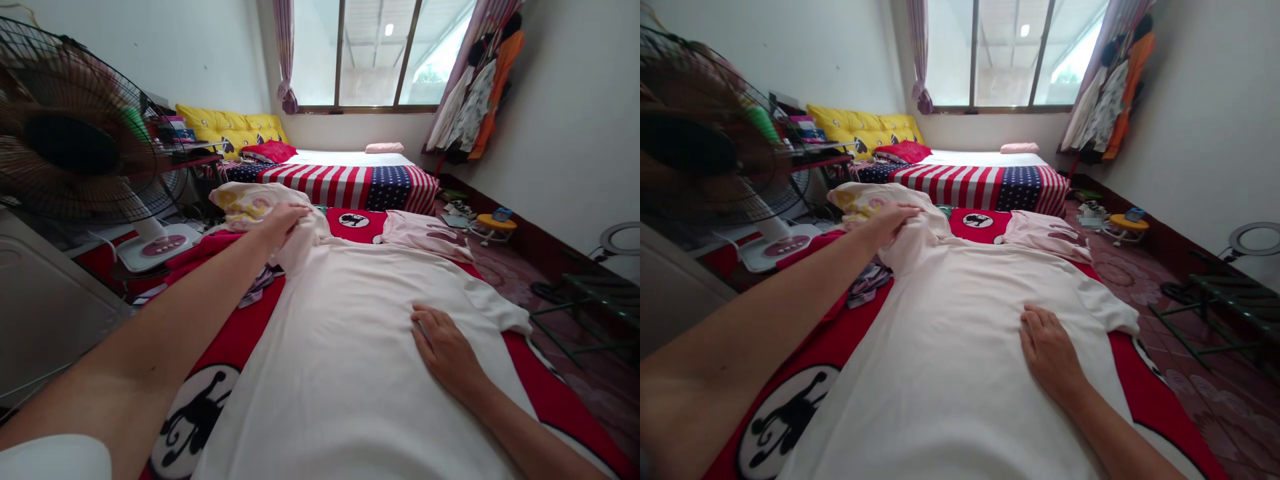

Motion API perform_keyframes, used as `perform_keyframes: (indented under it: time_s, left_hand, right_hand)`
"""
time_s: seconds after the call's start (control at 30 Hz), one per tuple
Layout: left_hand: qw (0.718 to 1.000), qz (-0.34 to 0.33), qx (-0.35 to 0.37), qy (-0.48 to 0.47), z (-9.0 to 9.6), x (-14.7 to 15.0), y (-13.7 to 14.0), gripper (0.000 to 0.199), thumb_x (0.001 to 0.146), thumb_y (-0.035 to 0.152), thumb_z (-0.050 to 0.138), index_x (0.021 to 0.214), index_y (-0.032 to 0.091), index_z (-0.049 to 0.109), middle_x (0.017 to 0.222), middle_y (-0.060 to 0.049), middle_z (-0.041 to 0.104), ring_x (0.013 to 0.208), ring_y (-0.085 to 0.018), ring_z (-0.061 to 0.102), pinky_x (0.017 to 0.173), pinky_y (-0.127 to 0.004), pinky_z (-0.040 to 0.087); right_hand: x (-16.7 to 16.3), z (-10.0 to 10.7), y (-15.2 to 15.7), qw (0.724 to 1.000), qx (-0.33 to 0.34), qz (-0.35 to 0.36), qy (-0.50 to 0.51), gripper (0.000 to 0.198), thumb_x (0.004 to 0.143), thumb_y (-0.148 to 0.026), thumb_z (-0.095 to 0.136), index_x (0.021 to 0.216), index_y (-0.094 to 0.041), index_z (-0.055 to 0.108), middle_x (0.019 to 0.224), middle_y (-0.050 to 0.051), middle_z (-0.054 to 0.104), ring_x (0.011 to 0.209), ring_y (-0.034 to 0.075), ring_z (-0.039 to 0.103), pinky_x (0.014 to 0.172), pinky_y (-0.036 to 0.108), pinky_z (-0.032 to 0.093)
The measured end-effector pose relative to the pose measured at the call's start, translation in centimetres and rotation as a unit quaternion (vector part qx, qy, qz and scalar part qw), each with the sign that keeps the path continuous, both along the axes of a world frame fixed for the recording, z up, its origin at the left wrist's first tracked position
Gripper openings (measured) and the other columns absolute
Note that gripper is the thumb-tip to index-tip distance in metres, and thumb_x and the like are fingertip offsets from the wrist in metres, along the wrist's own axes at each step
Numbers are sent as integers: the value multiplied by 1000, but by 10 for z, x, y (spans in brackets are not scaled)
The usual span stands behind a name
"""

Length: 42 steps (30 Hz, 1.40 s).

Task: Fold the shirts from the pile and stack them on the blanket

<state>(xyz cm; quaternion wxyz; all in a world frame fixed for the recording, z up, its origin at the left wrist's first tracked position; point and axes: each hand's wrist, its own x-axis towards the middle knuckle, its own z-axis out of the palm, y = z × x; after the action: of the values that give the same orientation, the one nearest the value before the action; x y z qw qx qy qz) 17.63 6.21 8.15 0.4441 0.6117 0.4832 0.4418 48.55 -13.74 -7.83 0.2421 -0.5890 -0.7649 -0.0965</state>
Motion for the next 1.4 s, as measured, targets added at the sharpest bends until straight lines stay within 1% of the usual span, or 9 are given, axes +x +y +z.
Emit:
perform_keyframes:
  time_s: [0.2, 0.3, 0.43, 0.53, 0.7, 0.77, 0.97, 1.23, 1.4]
  left_hand:
    - [959, -277, -52, -27, -20, 35, -60, 58, 78, 37, 71, 130, 17, 52, 119, -14, 65, 104, -21, 64, 82, -32, 51]
    - [964, -216, -14, 152, -41, 4, -85, 53, 76, 42, 68, 121, 14, 58, 106, -13, 69, 91, -23, 66, 71, -30, 50]
    - [918, -139, 54, 367, -64, -56, -118, 41, 74, 44, 66, 103, 15, 64, 84, -6, 70, 76, -20, 64, 66, -27, 45]
    - [891, -122, 3, 438, -73, -88, -148, 39, 73, 50, 64, 92, 16, 66, 75, -4, 68, 70, -20, 62, 59, -25, 40]
    - [867, -134, -63, 475, -80, -104, -192, 31, 67, 48, 68, 70, 18, 61, 67, 0, 62, 62, -16, 54, 52, -24, 30]
    - [867, -140, -50, 476, -81, -104, -201, 28, 66, 44, 68, 63, 18, 56, 60, 2, 56, 57, -13, 48, 51, -24, 27]
    - [909, -142, -46, 388, -81, -98, -208, 20, 74, 34, 54, 67, 16, 58, 64, 2, 54, 61, -13, 48, 53, -23, 28]
    - [957, -159, -112, 214, -64, -64, -218, 34, 81, 51, 55, 86, 17, 56, 68, 2, 58, 58, -13, 52, 48, -21, 30]
    - [960, -178, -66, 207, -47, -26, -223, 28, 82, 45, 57, 80, 17, 57, 68, 2, 55, 59, -12, 49, 49, -21, 29]
  right_hand:
    - [0, -3, -1, 1000, -5, -3, -4, 15, 92, -24, 44, 102, -19, 54, 120, 13, 58, 111, 26, 52, 98, 40, 43]
    - [-2, 3, -1, 999, -18, -19, -25, 19, 90, -21, 44, 103, -15, 56, 118, 15, 59, 111, 27, 53, 98, 40, 43]
    - [-11, 31, 14, 988, -134, -62, -42, 16, 86, -18, 47, 92, -17, 62, 105, 12, 65, 98, 27, 60, 85, 38, 47]
    - [-26, 55, 42, 969, -221, -87, 67, 15, 86, -26, 54, 93, -19, 65, 106, 8, 66, 89, 22, 64, 76, 31, 47]
    - [-68, 60, 93, 939, -254, -123, 196, 49, 81, -41, 64, 120, -13, 55, 111, 12, 66, 88, 21, 66, 67, 27, 46]
    - [-84, 55, 106, 937, -251, -146, 194, 52, 72, -42, 72, 113, -12, 58, 104, 14, 67, 91, 27, 65, 68, 30, 45]
    - [-113, 58, 122, 927, -226, -133, 268, 11, 61, -19, 68, 63, -18, 58, 78, 9, 66, 92, 29, 62, 70, 29, 46]
    - [-97, 108, 163, 833, -159, -51, 528, 16, 78, -28, 53, 89, -16, 55, 80, 4, 63, 70, 17, 63, 60, 28, 54]
    - [-66, 116, 181, 793, -121, -75, 593, 25, 77, -25, 55, 101, -18, 54, 83, 3, 62, 72, 17, 62, 62, 30, 55]
